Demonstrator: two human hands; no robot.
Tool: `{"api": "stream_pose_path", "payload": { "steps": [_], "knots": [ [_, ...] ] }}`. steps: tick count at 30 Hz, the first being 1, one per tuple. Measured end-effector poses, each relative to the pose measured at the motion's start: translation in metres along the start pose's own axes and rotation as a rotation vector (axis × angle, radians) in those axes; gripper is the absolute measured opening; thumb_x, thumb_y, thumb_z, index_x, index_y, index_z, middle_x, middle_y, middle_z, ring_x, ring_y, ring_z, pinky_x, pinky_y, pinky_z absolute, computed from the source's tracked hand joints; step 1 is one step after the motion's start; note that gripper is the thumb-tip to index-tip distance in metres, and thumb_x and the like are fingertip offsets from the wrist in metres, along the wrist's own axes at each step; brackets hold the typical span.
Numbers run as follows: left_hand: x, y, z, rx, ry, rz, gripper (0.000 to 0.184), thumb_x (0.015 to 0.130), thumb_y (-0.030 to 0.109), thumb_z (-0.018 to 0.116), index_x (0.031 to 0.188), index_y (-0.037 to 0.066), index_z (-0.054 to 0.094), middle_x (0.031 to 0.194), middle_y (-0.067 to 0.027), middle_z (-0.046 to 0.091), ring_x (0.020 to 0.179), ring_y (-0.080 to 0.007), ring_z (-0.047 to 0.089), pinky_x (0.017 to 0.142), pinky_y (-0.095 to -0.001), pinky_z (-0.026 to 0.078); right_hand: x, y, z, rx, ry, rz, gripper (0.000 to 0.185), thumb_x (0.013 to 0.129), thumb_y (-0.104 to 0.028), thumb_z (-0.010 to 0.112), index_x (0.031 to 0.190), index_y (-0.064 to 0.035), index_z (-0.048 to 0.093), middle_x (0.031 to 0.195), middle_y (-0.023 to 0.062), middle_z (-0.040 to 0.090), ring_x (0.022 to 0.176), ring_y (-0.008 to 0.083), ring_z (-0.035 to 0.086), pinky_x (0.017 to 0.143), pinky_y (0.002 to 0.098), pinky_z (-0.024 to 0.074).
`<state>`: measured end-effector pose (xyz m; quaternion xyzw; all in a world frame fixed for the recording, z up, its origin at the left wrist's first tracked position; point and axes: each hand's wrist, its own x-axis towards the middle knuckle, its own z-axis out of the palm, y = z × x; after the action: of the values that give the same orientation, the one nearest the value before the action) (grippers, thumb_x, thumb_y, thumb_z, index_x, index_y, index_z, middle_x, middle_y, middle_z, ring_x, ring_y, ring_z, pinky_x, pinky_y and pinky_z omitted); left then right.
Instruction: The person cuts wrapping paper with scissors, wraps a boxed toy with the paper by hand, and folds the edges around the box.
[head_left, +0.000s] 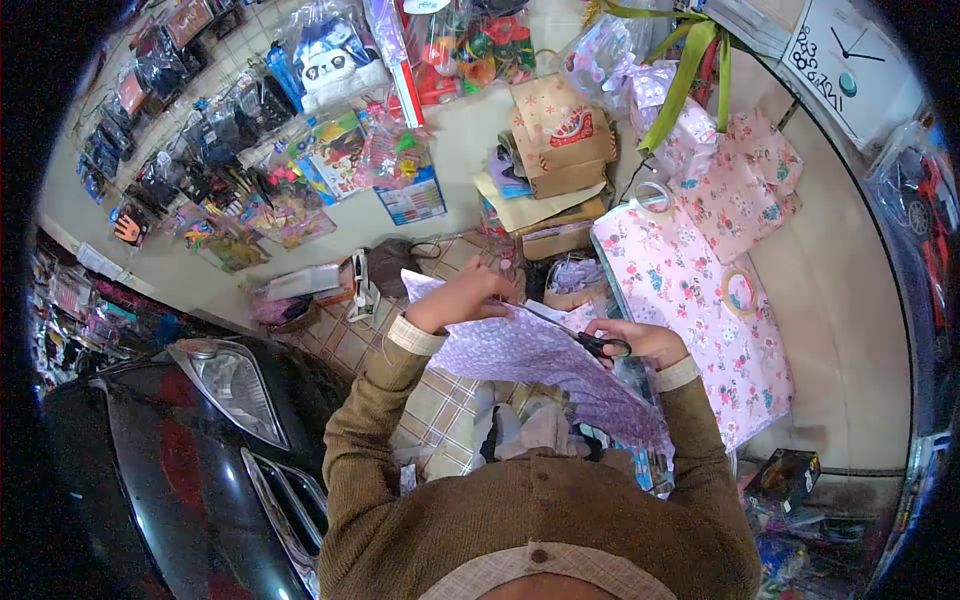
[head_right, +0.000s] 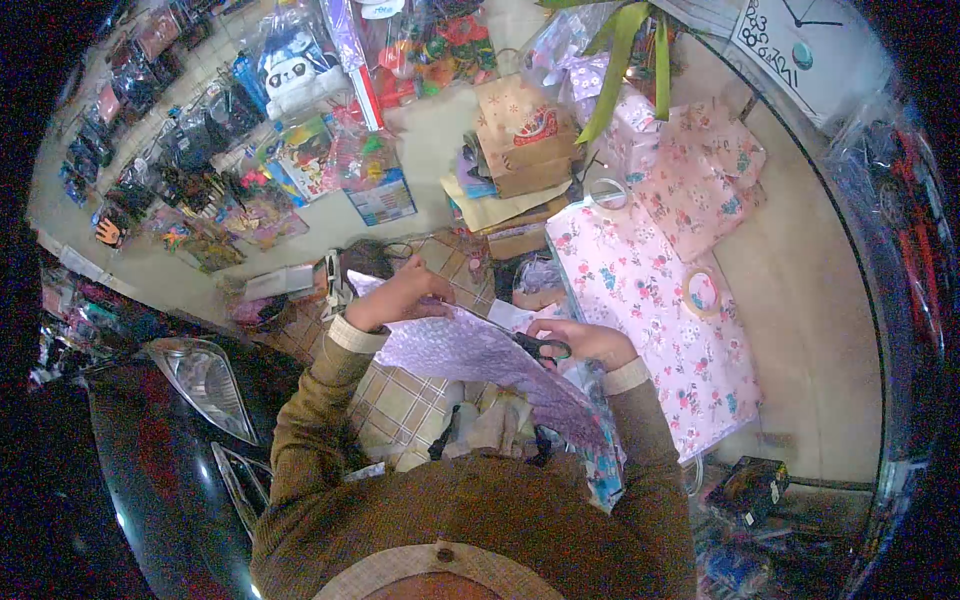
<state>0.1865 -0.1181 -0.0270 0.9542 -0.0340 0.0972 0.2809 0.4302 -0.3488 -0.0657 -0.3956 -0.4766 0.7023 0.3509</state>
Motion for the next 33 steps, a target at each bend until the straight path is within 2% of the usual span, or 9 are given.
{"api": "stream_pose_path", "payload": {
  "steps": [11, 13, 16, 20, 23, 26, 29, 32, 33],
  "knots": [
    [-0.003, 0.006, -0.003, -0.046, -0.085, -0.083, 0.016, 0.076, 0.026, 0.070, 0.080, 0.012, 0.066, 0.078, -0.0019, 0.065, 0.077, -0.0190, 0.057, 0.082, -0.0357, 0.026, -0.004, -0.026, 0.018, 0.108, 0.062, 0.006, 0.041, 0.081, -0.014, 0.068, 0.114, -0.0051, 0.045, 0.083, -0.0016, 0.053, 0.073, 0.0053, 0.049, 0.062, 0.0186, 0.0391],
    [-0.003, 0.006, 0.000, -0.047, -0.063, -0.017, 0.016, 0.077, 0.027, 0.070, 0.080, 0.012, 0.066, 0.078, -0.0017, 0.065, 0.077, -0.0190, 0.057, 0.081, -0.0360, 0.026, -0.004, -0.031, 0.020, 0.093, 0.067, 0.041, 0.043, 0.080, -0.011, 0.069, 0.115, -0.0054, 0.045, 0.085, -0.0013, 0.054, 0.073, 0.0048, 0.049, 0.062, 0.0180, 0.0399],
    [0.002, 0.010, 0.000, -0.039, -0.072, 0.006, 0.017, 0.077, 0.029, 0.069, 0.079, 0.012, 0.066, 0.077, -0.0017, 0.065, 0.077, -0.0192, 0.057, 0.081, -0.0363, 0.026, -0.002, -0.020, 0.013, 0.053, 0.072, 0.053, 0.044, 0.080, -0.009, 0.068, 0.117, -0.0057, 0.044, 0.087, -0.0009, 0.054, 0.073, 0.0042, 0.049, 0.062, 0.0169, 0.0400],
    [0.004, 0.013, -0.003, -0.043, -0.133, -0.027, 0.018, 0.078, 0.030, 0.069, 0.081, 0.013, 0.066, 0.076, -0.0022, 0.064, 0.077, -0.0194, 0.058, 0.083, -0.0370, 0.027, -0.007, -0.021, 0.018, 0.192, 0.152, 0.042, 0.044, 0.081, -0.009, 0.067, 0.117, -0.0058, 0.043, 0.090, -0.0005, 0.055, 0.073, 0.0037, 0.049, 0.062, 0.0166, 0.0400],
    [0.006, 0.014, -0.003, -0.043, -0.182, -0.043, 0.017, 0.077, 0.029, 0.069, 0.083, 0.012, 0.066, 0.076, -0.0029, 0.064, 0.078, -0.0192, 0.058, 0.083, -0.0376, 0.028, -0.005, -0.033, 0.020, 0.023, 0.106, 0.116, 0.043, 0.081, -0.007, 0.066, 0.117, -0.0057, 0.042, 0.091, -0.0007, 0.055, 0.073, 0.0029, 0.049, 0.062, 0.0163, 0.0399],
    [0.007, 0.014, 0.003, -0.093, -0.200, -0.059, 0.017, 0.077, 0.027, 0.070, 0.084, 0.012, 0.066, 0.077, -0.0030, 0.064, 0.078, -0.0192, 0.058, 0.084, -0.0381, 0.028, 0.001, -0.026, 0.013, 0.033, 0.001, 0.036, 0.043, 0.081, -0.007, 0.066, 0.117, -0.0054, 0.042, 0.092, -0.0011, 0.056, 0.075, 0.0022, 0.049, 0.063, 0.0157, 0.0390],
    [0.007, 0.009, 0.006, -0.103, -0.238, -0.081, 0.018, 0.077, 0.027, 0.070, 0.085, 0.011, 0.066, 0.080, -0.0028, 0.064, 0.080, -0.0191, 0.058, 0.084, -0.0384, 0.028, 0.003, -0.027, 0.015, 0.104, 0.031, 0.087, 0.041, 0.082, -0.007, 0.066, 0.115, -0.0052, 0.043, 0.091, -0.0016, 0.056, 0.075, 0.0018, 0.049, 0.062, 0.0147, 0.0375],
    [0.007, 0.012, 0.006, -0.072, -0.195, -0.043, 0.019, 0.076, 0.027, 0.071, 0.087, 0.011, 0.066, 0.083, -0.0030, 0.064, 0.083, -0.0197, 0.058, 0.084, -0.0384, 0.029, 0.001, -0.013, -0.001, 0.134, -0.058, 0.112, 0.041, 0.081, -0.005, 0.065, 0.116, -0.0039, 0.045, 0.113, 0.0017, 0.046, 0.107, 0.0114, 0.044, 0.092, 0.0258, 0.0374],
    [0.008, 0.012, 0.007, -0.065, -0.201, -0.027, 0.020, 0.076, 0.026, 0.071, 0.087, 0.011, 0.066, 0.084, -0.0032, 0.064, 0.084, -0.0199, 0.058, 0.085, -0.0382, 0.029, 0.002, -0.012, -0.002, 0.117, -0.058, 0.095, 0.042, 0.080, -0.005, 0.066, 0.116, -0.0041, 0.044, 0.113, 0.0021, 0.045, 0.107, 0.0119, 0.044, 0.093, 0.0261, 0.0373]
  ]
}}
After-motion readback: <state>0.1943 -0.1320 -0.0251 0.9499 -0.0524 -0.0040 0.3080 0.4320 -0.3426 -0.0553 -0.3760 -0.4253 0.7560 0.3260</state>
